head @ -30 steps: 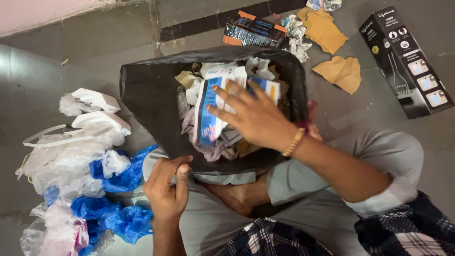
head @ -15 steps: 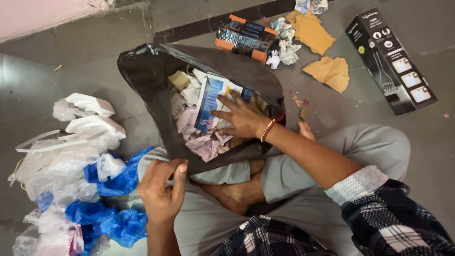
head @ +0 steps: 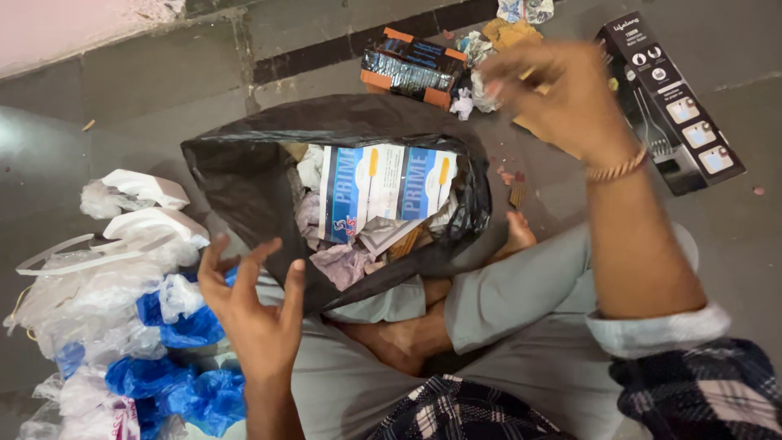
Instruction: The person sits on the floor and packs various waste items, including paper, cardboard, and plastic bags, into a black trash bag. They handle items one by one, compressing them to fit inside the bag.
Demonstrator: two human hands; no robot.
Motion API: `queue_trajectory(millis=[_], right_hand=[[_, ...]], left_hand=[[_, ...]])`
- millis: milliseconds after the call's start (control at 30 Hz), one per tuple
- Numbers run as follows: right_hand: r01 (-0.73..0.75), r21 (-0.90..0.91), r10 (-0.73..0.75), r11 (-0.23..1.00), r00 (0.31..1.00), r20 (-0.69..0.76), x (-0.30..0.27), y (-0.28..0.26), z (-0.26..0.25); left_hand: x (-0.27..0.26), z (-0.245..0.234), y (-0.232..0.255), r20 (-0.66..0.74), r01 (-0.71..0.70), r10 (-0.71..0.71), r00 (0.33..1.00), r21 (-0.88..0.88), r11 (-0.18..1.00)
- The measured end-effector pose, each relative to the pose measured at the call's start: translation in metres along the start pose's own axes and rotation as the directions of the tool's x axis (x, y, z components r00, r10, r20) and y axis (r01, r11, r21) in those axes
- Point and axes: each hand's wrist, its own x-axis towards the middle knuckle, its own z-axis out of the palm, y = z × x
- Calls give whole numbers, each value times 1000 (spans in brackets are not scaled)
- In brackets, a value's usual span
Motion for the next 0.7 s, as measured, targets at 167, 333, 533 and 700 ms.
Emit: queue_trajectory(millis=[167, 333, 533, 700], right_hand=[[-277, -485, 221, 829, 960, -171, 8, 177, -34], [-480, -750, 581, 456, 799, -159, -29, 275, -6], [-651, -721, 774, 237, 575, -265, -33, 281, 21], [-640, -726, 676, 250, 653, -343, -45, 311, 22]], left_hand=[[9, 9, -4, 82, 130, -125, 989, -67, 989], [12, 6, -12, 146, 192, -176, 974, -102, 976], [15, 6, -22, 212, 262, -220, 952, -198, 945], [15, 9, -27, 218, 227, -196, 956, -127, 966]])
